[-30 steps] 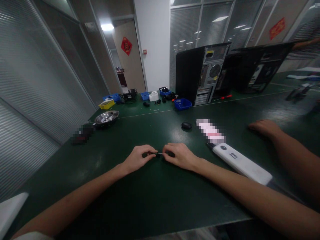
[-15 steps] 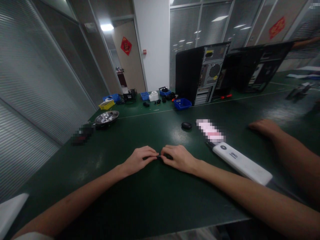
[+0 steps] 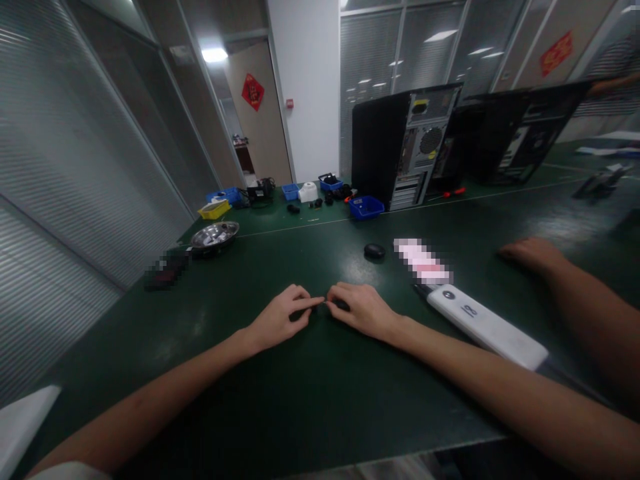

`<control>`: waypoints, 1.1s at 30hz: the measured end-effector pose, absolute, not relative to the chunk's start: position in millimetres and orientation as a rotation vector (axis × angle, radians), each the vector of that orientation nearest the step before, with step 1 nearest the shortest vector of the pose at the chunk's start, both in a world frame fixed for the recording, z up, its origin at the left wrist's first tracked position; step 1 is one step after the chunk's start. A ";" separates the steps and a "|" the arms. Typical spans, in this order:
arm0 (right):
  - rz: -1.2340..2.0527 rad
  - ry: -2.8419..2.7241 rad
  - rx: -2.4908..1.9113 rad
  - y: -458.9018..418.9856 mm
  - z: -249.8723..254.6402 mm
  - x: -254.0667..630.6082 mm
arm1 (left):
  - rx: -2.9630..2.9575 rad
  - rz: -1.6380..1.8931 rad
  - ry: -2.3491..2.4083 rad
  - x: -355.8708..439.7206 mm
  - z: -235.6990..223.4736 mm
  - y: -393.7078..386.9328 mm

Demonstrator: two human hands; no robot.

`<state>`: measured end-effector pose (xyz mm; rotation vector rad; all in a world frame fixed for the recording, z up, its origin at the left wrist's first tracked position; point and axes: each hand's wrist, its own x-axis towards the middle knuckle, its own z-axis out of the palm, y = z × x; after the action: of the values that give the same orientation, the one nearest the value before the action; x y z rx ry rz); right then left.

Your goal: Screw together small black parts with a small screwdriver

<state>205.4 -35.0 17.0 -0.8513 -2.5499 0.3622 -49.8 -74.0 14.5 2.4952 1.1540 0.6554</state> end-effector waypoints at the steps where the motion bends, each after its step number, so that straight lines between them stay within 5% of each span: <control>1: 0.332 -2.569 -0.870 -34.0 16.9 205.8 | 2.517 0.615 1.161 -49.1 14.3 -73.7; 24: 0.153 -2.684 -0.987 -33.7 23.1 207.7 | 2.564 0.567 1.073 -62.4 15.9 -63.8; 33: 0.308 -2.621 -0.970 -31.7 21.4 211.9 | 2.164 0.805 2.031 -211.0 2.8 4.9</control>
<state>211.9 -31.7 21.4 -0.9701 -2.6209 0.3079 -211.0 4.9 2.8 2.1636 2.0315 0.8048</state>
